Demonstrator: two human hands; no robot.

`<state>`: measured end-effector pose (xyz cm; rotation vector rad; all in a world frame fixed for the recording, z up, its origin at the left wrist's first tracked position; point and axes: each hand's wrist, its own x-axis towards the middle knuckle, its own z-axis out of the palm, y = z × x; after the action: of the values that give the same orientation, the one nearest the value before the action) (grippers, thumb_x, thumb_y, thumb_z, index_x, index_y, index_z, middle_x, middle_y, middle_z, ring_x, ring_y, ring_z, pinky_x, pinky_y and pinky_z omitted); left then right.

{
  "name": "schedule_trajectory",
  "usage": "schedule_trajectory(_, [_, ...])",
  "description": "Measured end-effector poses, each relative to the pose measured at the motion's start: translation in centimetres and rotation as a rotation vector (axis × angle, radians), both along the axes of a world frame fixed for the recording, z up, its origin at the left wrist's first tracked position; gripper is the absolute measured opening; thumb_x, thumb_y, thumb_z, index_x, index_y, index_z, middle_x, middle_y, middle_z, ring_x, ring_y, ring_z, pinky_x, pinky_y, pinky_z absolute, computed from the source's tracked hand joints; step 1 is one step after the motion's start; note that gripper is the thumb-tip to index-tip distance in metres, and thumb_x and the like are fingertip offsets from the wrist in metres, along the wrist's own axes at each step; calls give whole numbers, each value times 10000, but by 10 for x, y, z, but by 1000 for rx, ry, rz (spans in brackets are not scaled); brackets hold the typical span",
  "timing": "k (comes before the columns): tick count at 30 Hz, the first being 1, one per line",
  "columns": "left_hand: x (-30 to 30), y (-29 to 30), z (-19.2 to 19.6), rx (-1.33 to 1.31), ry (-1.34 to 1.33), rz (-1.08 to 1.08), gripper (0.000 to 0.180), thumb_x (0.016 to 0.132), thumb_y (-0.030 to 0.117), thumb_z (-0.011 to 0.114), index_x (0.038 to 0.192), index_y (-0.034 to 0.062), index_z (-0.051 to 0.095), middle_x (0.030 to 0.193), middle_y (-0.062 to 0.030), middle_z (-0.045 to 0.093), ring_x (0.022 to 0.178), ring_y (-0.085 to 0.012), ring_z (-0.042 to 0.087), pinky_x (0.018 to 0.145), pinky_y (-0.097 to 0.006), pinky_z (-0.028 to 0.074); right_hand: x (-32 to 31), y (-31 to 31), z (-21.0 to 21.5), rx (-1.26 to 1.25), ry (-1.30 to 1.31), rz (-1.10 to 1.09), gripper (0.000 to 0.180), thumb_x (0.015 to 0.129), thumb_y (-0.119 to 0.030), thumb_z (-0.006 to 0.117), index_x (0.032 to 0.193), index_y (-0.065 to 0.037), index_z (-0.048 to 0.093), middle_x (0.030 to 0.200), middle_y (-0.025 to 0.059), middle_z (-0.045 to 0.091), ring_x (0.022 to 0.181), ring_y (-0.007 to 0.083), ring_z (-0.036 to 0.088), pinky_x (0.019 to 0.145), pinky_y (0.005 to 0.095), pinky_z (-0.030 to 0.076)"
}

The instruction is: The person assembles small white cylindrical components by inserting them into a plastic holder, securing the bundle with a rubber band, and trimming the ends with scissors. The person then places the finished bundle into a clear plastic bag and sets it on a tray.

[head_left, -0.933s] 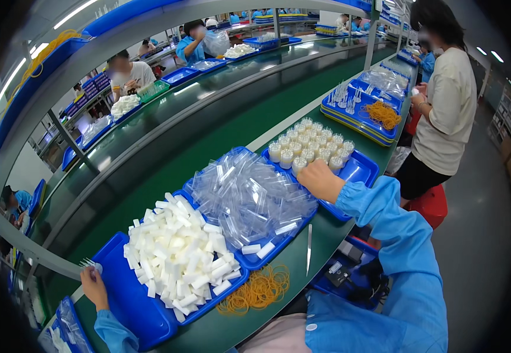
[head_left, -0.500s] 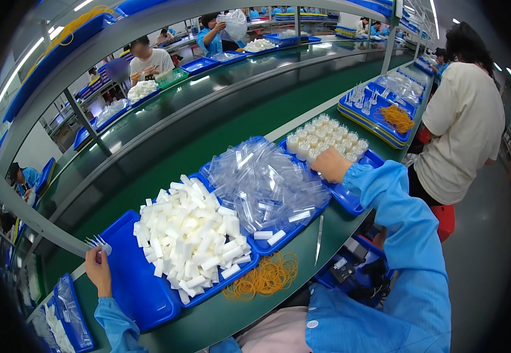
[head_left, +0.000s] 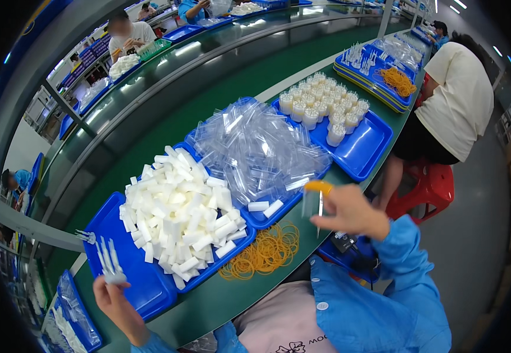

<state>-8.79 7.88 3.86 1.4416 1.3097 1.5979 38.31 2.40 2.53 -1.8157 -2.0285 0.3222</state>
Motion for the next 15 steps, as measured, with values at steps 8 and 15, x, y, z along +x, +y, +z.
schedule_trajectory(8, [15,-43,-47,-39,-283,-91,216,943,177,530,1111,43,518,980,-97,595,795,-162,577,681,-284,500,-56,-12,-69,195,141,-151,447,764,-381,701,1089,-83,631,778,87,584,559,273,569,512,380,438])
schedule_trajectory(15, [47,-61,-42,-79,-473,-115,296,944,161,496,1221,64,455,1069,-108,589,940,-207,565,779,-324,471,-55,1,-80,492,320,-188,488,734,-287,749,1117,-34,584,999,88,579,742,280,606,659,369,484])
